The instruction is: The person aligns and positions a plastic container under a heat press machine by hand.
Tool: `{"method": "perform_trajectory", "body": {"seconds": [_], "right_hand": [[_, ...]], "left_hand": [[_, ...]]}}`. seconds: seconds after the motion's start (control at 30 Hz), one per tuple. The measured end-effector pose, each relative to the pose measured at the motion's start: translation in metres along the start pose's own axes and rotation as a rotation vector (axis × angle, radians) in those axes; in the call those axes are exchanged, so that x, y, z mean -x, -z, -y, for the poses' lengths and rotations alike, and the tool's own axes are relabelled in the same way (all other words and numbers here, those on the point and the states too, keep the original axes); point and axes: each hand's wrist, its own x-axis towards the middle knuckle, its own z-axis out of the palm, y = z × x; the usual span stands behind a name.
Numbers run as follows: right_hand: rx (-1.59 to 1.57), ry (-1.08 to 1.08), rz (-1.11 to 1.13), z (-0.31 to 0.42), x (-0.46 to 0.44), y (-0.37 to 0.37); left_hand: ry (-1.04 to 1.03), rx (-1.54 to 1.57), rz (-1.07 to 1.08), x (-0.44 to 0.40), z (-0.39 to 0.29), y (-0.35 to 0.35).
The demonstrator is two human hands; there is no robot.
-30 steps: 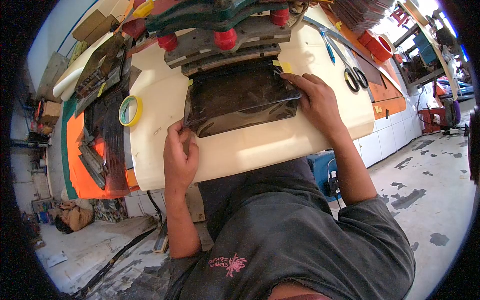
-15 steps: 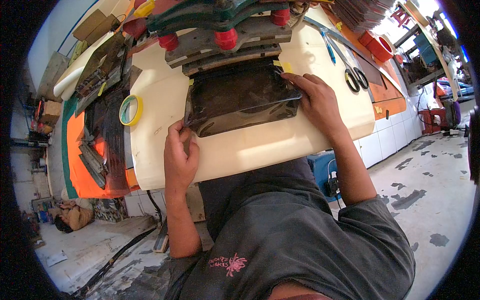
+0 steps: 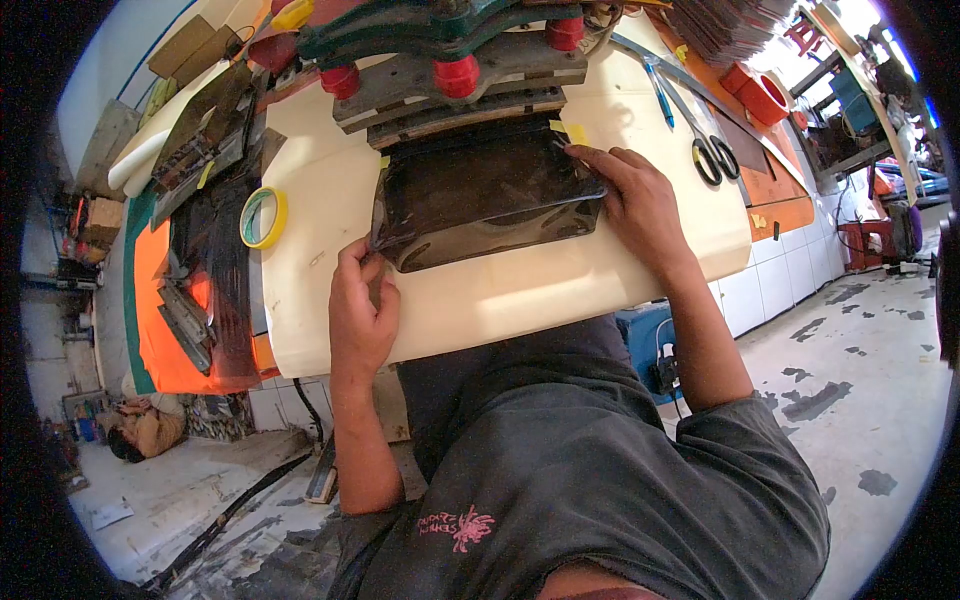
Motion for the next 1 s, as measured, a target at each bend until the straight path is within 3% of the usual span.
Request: {"method": "perform_trajectory", "body": {"seconds": [1.0], "right_hand": [[0.009, -0.022, 0.035, -0.0001, -0.001, 0.0012]], "left_hand": [[-0.012, -0.062, -0.002, 0.0, 0.0006, -0.0001]]}}
